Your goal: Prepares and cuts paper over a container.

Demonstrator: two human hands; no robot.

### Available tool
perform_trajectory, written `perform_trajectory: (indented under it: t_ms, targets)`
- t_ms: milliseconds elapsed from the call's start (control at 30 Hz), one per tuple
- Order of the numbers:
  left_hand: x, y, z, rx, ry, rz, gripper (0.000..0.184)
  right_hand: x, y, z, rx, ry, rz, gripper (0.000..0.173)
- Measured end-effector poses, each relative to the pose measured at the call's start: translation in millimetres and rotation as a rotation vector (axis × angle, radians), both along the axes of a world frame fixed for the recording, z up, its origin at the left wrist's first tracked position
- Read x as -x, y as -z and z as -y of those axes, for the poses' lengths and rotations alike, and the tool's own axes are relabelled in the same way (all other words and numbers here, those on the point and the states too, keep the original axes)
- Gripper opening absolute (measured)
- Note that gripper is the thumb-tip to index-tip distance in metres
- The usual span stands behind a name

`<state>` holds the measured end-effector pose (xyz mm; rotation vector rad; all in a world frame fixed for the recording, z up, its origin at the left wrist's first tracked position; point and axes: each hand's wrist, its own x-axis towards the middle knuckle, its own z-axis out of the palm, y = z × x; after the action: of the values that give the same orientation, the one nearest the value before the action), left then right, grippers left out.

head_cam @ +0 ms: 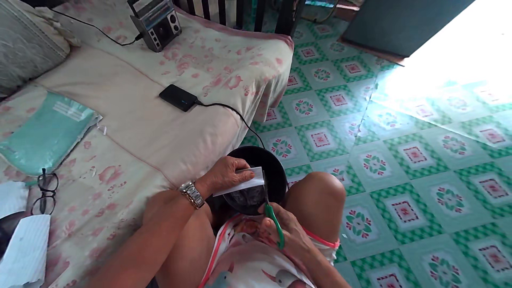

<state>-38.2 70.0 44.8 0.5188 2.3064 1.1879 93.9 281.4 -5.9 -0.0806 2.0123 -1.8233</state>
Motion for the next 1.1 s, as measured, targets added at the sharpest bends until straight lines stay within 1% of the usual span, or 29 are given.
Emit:
perform_trajectory:
  t_ms: [267,400,567,800,967,1100]
  targets:
    - [-1.2,-0.4,-0.1,-0.005,0.015,-0.040,0.017,2.8,-1.2,2.3,0.020,-0.001,-0.014,0.060]
    - [-0.5,-1.2,0.0,-0.002,0.029,-0.037,0.017,3.3,-0.6,3.2,0.013,-0.002,-0.029,0.065]
    - [-0.7,3.3,0.8,-0.035,0.045,-0.076,0.017,3.0,-1.2,1.8,-0.008,-0.010,-0.039,0.066]
    - [-0.8,3.3,0.7,-0.029,0.046,-0.079,0.017,1.3,1.6,1.2,-0.020,0.011,-0.059,0.065]
    - [-1.0,3.3,0.8,-0.024,0.053,-0.076,0.017,0.8,1.9,1.3,-0.026,0.020,-0.062,0.059]
    - [-0.7,4.4,1.0,-0.028,0.060,-0.079,0.018,-0.2,2.1,1.6,-0.051,0.026,-0.065,0.057]
